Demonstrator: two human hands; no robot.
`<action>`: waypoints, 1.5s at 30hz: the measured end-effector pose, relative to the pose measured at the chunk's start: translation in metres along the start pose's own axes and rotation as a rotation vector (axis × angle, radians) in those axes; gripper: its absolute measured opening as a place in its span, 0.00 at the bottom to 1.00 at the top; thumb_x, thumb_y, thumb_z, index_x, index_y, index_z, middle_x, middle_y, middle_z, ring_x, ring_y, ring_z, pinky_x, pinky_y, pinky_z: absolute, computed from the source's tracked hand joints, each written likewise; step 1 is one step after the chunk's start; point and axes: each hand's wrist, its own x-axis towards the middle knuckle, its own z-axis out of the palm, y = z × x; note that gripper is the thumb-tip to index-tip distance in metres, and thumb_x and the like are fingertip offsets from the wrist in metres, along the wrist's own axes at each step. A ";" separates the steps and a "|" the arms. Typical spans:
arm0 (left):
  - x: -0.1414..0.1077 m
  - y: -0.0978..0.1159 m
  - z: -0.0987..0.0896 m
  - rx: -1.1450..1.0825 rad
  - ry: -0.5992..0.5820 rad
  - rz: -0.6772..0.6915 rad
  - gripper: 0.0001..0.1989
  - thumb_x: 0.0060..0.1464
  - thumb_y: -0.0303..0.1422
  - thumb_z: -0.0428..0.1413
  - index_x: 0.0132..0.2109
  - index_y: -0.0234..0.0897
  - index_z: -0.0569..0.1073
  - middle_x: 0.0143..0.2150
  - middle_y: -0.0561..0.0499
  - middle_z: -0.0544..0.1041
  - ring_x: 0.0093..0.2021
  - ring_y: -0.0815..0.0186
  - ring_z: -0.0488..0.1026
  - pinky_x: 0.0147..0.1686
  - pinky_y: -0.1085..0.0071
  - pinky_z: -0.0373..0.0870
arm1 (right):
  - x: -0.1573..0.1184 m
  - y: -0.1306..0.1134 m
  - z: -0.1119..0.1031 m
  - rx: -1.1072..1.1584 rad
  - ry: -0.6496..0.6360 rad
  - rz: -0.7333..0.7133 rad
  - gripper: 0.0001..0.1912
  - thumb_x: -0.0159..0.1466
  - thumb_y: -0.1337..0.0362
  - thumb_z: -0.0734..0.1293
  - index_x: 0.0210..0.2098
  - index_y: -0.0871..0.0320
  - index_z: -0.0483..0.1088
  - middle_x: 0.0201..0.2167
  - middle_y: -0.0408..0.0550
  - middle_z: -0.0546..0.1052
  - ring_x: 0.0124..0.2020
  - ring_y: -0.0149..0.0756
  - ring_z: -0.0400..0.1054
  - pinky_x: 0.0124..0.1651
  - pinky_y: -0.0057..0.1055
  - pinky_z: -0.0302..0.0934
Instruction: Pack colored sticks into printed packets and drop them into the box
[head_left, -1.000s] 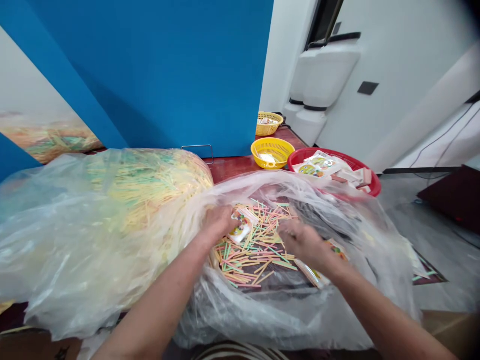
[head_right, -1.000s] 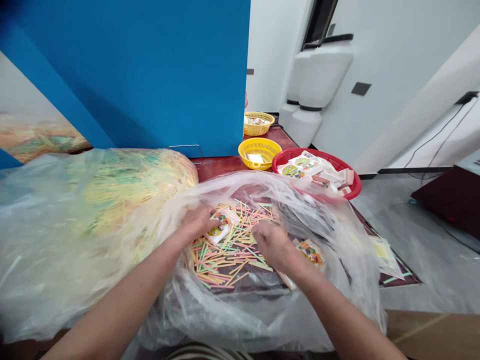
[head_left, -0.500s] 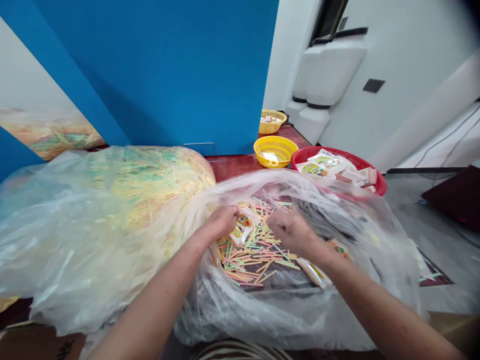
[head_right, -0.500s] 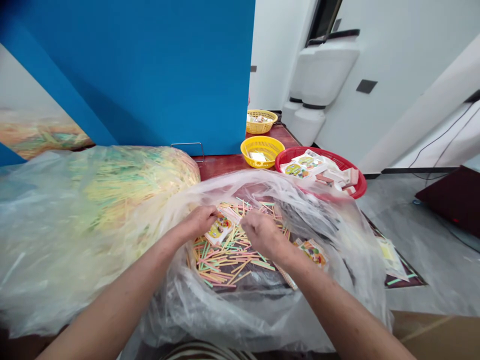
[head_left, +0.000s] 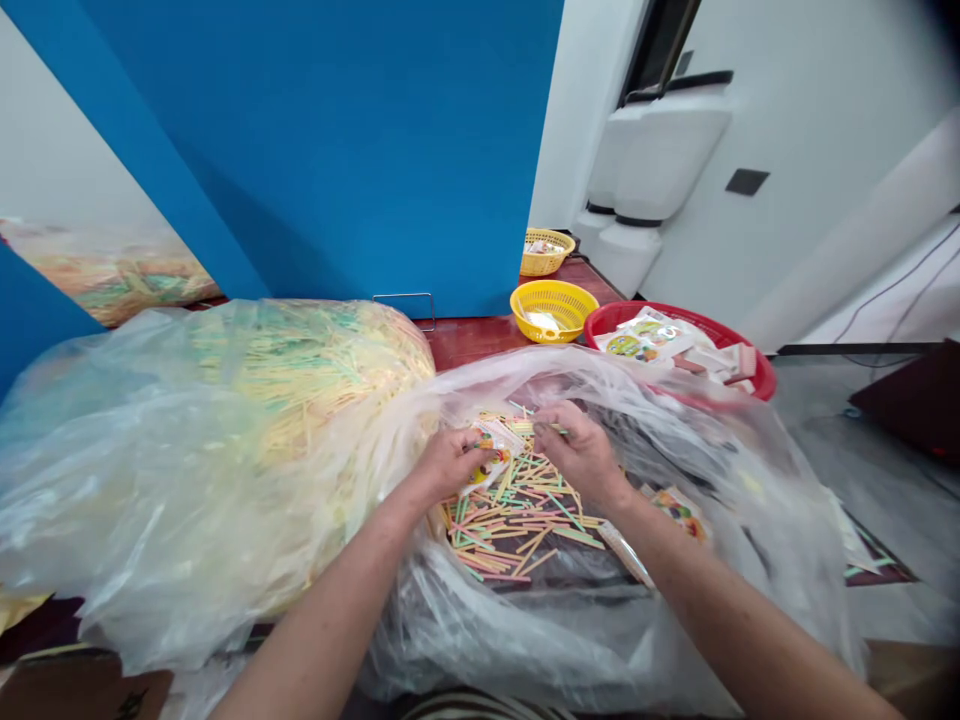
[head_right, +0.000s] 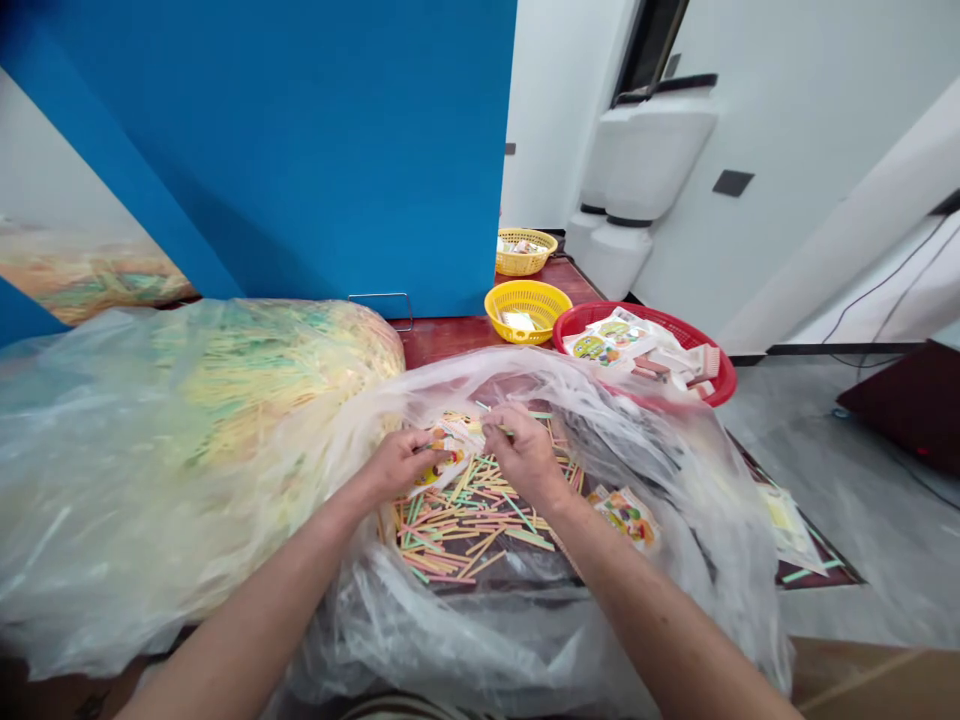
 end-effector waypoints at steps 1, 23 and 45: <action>-0.003 0.001 -0.004 -0.072 -0.023 0.035 0.17 0.53 0.40 0.50 0.24 0.33 0.71 0.21 0.55 0.68 0.24 0.72 0.63 0.26 0.77 0.58 | 0.001 -0.006 -0.006 -0.028 0.022 -0.076 0.09 0.62 0.68 0.57 0.29 0.58 0.67 0.28 0.47 0.70 0.35 0.33 0.65 0.38 0.31 0.61; -0.048 0.040 -0.004 0.311 0.021 0.405 0.20 0.62 0.37 0.38 0.30 0.36 0.70 0.29 0.52 0.73 0.33 0.68 0.67 0.38 0.68 0.52 | -0.022 -0.060 -0.029 -0.064 -0.350 -0.298 0.10 0.64 0.70 0.55 0.33 0.58 0.67 0.30 0.48 0.70 0.34 0.32 0.65 0.38 0.31 0.64; -0.062 0.017 0.006 0.118 0.248 0.397 0.18 0.61 0.35 0.40 0.32 0.36 0.72 0.32 0.49 0.75 0.35 0.66 0.66 0.46 0.65 0.55 | -0.014 0.007 -0.038 -0.693 -0.585 -0.119 0.14 0.61 0.72 0.56 0.24 0.60 0.68 0.28 0.50 0.72 0.31 0.34 0.63 0.35 0.30 0.54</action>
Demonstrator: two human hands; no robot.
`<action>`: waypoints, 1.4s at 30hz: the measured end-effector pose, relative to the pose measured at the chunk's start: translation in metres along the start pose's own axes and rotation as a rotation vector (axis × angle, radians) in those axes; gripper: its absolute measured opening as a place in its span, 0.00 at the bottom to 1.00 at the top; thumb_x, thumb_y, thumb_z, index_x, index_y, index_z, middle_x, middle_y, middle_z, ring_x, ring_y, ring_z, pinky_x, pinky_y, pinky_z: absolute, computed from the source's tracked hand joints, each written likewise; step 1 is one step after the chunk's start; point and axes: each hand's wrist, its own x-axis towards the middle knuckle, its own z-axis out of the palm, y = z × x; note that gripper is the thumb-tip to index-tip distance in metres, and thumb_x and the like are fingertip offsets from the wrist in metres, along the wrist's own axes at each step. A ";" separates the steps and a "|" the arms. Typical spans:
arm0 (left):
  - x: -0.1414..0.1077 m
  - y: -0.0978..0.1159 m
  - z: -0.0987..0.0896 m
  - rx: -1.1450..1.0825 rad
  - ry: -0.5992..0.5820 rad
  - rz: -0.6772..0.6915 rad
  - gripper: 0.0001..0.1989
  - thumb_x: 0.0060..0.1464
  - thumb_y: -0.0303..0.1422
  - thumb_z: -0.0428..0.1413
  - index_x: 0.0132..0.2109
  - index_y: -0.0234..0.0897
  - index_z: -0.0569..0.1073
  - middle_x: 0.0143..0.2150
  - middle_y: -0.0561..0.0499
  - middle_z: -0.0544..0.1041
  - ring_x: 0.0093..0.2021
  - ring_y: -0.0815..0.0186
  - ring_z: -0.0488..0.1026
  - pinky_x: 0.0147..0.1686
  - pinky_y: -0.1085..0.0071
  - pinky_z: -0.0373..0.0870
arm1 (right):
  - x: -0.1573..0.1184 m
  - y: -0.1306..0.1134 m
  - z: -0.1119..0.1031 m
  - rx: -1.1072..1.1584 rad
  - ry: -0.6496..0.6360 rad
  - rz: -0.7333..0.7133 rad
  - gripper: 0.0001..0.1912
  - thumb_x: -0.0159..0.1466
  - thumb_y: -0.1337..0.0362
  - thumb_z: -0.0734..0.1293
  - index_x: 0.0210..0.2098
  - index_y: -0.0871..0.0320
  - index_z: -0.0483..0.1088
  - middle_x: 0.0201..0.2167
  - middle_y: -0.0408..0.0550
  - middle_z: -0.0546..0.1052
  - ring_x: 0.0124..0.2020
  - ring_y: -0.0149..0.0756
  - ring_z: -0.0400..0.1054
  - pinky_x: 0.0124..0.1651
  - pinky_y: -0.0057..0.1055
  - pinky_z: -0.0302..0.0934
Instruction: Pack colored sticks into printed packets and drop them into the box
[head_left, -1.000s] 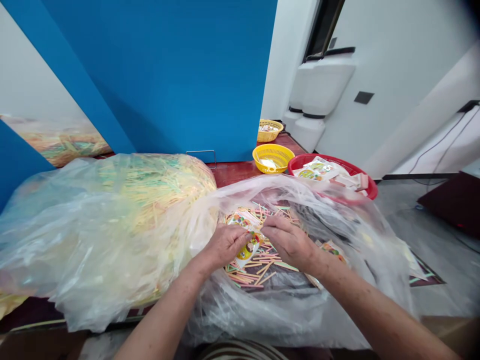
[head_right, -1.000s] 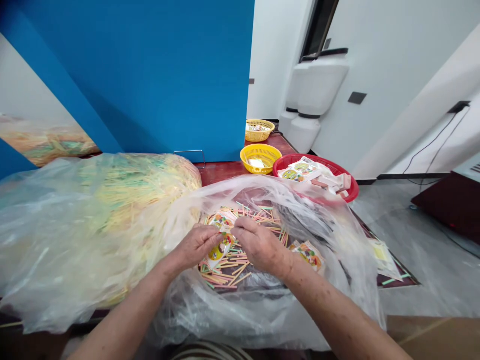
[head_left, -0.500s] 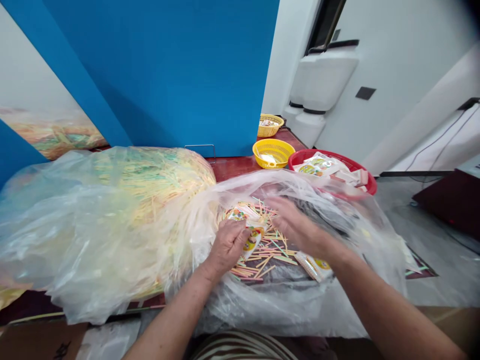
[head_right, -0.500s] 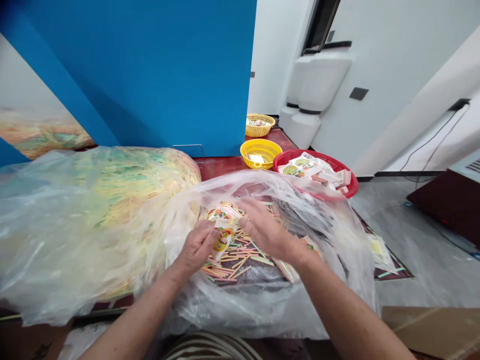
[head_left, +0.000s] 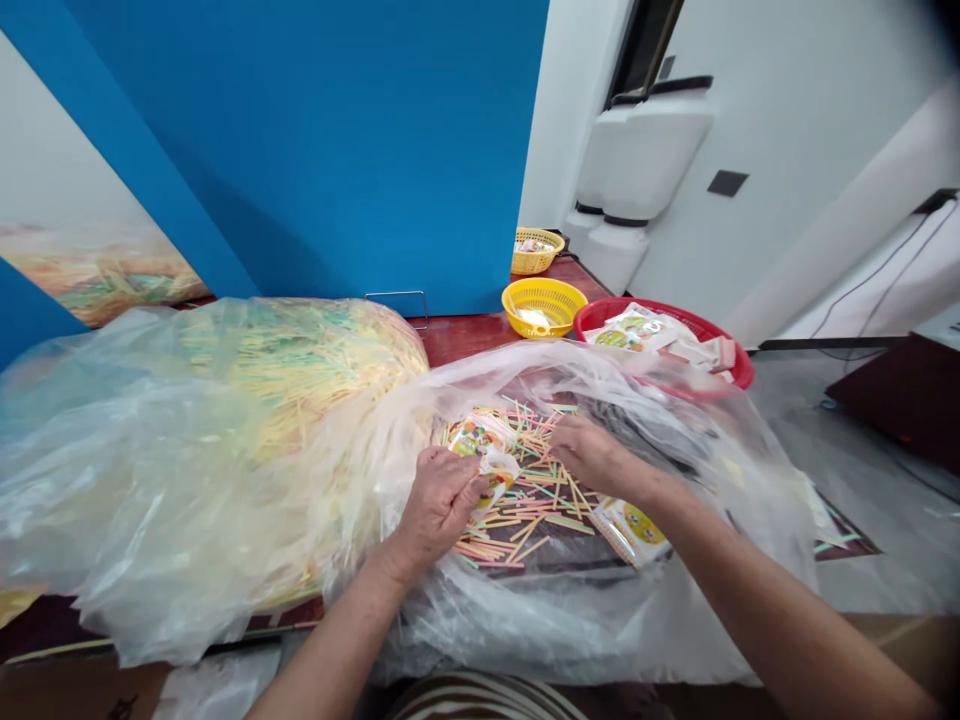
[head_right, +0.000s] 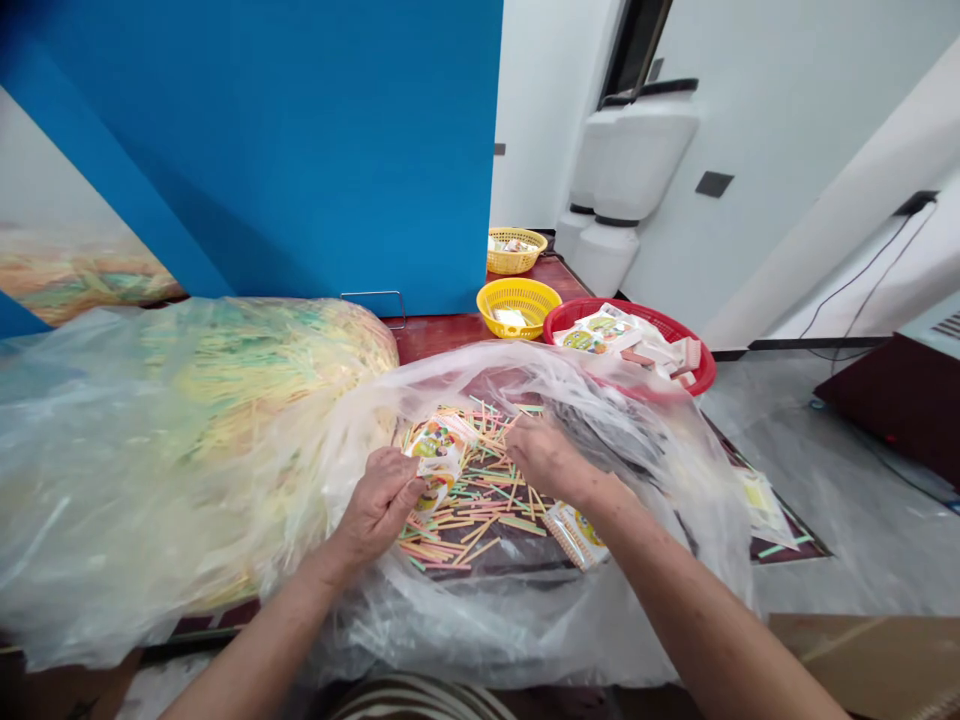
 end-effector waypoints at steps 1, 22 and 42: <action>0.001 0.000 0.000 0.003 -0.009 0.008 0.18 0.61 0.35 0.41 0.32 0.36 0.71 0.31 0.49 0.75 0.35 0.66 0.66 0.46 0.65 0.55 | -0.004 0.000 -0.012 -0.002 0.051 -0.024 0.15 0.62 0.72 0.55 0.24 0.60 0.67 0.27 0.49 0.71 0.30 0.33 0.62 0.34 0.29 0.54; 0.000 0.012 0.002 -0.006 -0.003 0.019 0.16 0.61 0.34 0.42 0.32 0.36 0.70 0.31 0.52 0.75 0.35 0.68 0.68 0.50 0.63 0.51 | -0.018 -0.064 -0.059 -0.354 0.130 -0.334 0.04 0.60 0.69 0.62 0.31 0.61 0.68 0.27 0.48 0.71 0.31 0.37 0.61 0.37 0.36 0.54; -0.007 0.014 0.022 -0.101 0.014 -0.060 0.14 0.57 0.36 0.48 0.48 0.37 0.71 0.33 0.49 0.77 0.34 0.66 0.71 0.37 0.69 0.65 | -0.105 -0.034 0.002 -0.039 0.437 0.185 0.24 0.62 0.69 0.56 0.59 0.58 0.53 0.44 0.55 0.74 0.41 0.41 0.68 0.40 0.37 0.62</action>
